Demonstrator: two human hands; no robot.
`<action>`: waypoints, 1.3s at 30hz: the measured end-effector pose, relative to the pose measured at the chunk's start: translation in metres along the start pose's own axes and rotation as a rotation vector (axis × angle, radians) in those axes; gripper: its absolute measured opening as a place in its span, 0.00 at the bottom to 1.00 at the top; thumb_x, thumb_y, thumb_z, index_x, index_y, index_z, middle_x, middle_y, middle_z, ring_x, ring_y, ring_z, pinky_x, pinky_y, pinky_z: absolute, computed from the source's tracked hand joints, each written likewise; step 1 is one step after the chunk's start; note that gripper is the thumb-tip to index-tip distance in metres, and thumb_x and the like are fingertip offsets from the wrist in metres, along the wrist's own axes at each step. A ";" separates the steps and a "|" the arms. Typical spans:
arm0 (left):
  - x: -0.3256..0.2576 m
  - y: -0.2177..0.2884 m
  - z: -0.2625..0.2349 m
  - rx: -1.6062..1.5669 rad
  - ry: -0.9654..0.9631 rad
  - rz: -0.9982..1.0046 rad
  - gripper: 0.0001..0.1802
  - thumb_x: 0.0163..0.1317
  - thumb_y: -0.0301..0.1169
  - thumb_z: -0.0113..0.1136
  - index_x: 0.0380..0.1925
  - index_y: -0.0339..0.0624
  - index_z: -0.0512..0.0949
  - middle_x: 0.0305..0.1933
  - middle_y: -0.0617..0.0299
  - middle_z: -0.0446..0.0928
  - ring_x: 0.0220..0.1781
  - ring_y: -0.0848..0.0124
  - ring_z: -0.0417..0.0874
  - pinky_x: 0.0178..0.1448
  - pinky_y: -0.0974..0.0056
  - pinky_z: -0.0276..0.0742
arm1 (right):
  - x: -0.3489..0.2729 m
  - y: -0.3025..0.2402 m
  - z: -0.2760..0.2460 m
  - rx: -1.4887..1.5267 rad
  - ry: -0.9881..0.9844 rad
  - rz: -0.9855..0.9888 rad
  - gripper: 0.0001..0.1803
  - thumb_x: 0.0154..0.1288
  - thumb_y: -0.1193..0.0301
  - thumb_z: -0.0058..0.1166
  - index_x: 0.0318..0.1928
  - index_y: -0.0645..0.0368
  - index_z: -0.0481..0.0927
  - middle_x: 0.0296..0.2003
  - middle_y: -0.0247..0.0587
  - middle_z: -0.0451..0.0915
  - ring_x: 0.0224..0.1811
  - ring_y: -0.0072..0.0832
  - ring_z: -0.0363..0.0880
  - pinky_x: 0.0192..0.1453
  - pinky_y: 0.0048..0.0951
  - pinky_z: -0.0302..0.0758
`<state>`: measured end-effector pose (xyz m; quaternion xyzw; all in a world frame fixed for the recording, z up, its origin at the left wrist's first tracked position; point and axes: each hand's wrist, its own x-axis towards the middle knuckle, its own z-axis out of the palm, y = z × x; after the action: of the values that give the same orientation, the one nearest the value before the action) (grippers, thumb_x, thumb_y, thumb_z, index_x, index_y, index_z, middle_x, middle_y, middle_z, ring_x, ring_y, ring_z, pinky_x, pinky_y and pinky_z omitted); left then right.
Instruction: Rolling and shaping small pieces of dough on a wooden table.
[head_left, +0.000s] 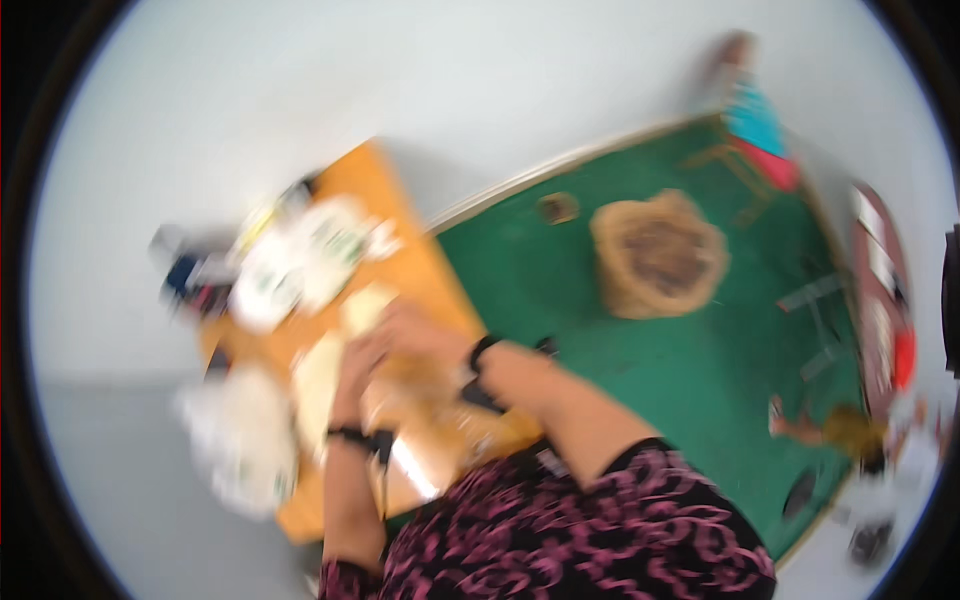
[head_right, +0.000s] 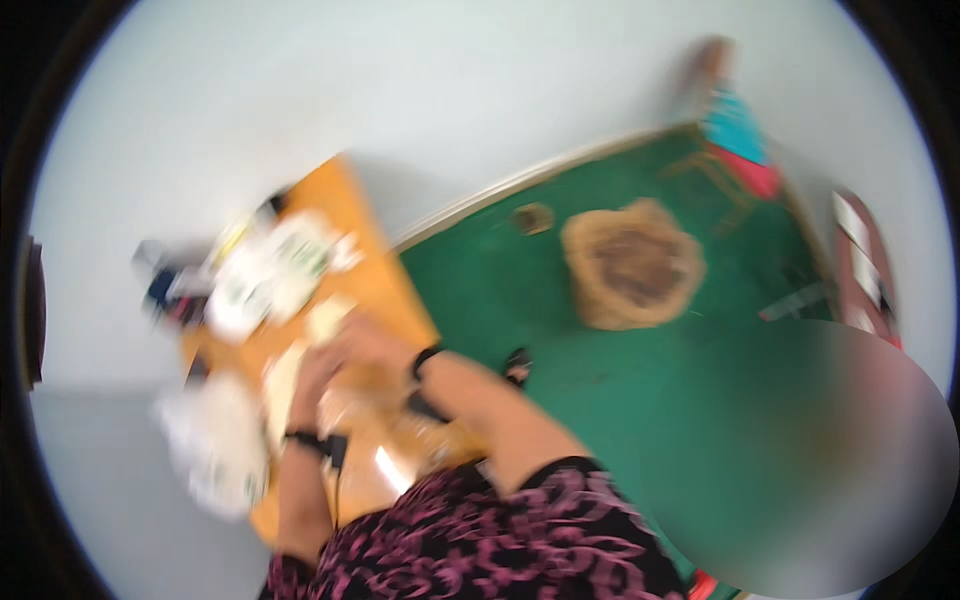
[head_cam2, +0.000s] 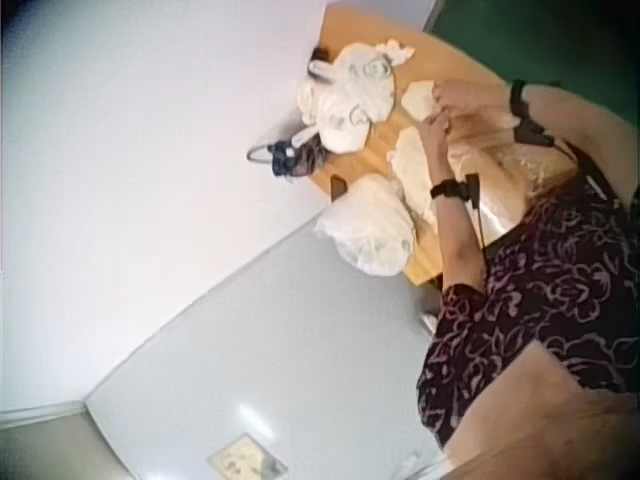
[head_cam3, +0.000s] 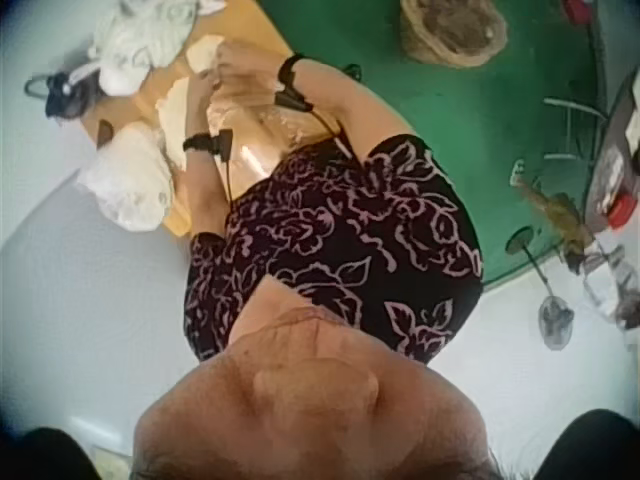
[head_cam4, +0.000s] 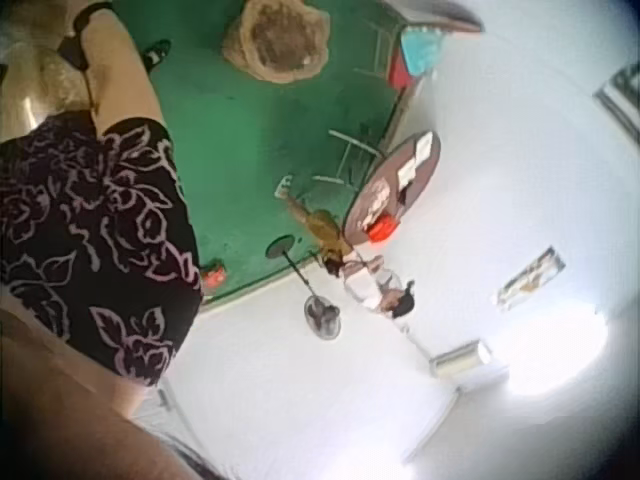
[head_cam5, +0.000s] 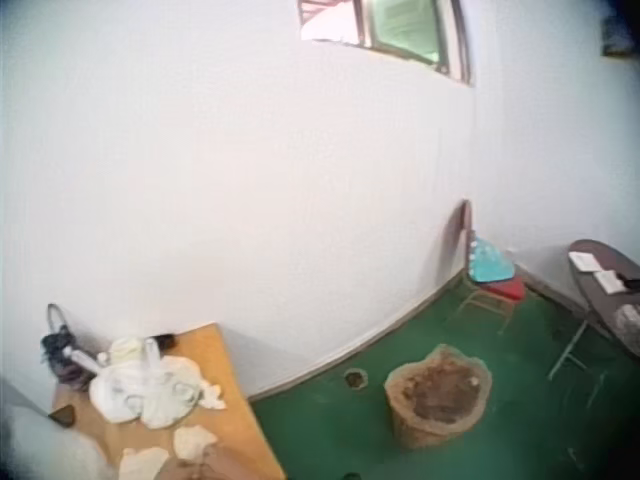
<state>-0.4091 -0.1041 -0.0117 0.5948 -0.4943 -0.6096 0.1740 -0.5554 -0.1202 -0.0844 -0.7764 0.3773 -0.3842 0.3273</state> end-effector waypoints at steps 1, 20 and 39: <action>-0.004 -0.004 -0.005 -0.115 0.008 -0.126 0.12 0.57 0.35 0.55 0.36 0.40 0.77 0.31 0.70 0.74 0.31 0.80 0.71 0.35 0.75 0.68 | 0.000 -0.013 -0.010 0.004 0.028 -0.195 0.07 0.49 0.63 0.53 0.25 0.49 0.80 0.23 0.37 0.75 0.31 0.35 0.71 0.35 0.37 0.66; -0.036 -0.027 -0.042 -1.005 0.073 -0.111 0.09 0.59 0.32 0.54 0.38 0.40 0.73 0.37 0.60 0.74 0.37 0.69 0.76 0.40 0.70 0.75 | 0.005 -0.010 -0.017 -0.014 -0.071 0.102 0.12 0.55 0.69 0.51 0.39 0.61 0.77 0.40 0.47 0.73 0.46 0.41 0.68 0.51 0.34 0.65; -0.095 -0.087 -0.003 -1.431 0.176 -0.127 0.23 0.65 0.52 0.35 0.19 0.49 0.60 0.11 0.71 0.52 0.13 0.77 0.51 0.19 0.73 0.51 | -0.048 -0.092 -0.003 0.058 -0.063 0.286 0.12 0.61 0.69 0.47 0.41 0.63 0.74 0.43 0.46 0.70 0.46 0.39 0.71 0.49 0.31 0.68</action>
<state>-0.3521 0.0100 -0.0287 0.4099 0.0773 -0.7425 0.5241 -0.5470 -0.0349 -0.0264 -0.7165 0.4624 -0.3198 0.4129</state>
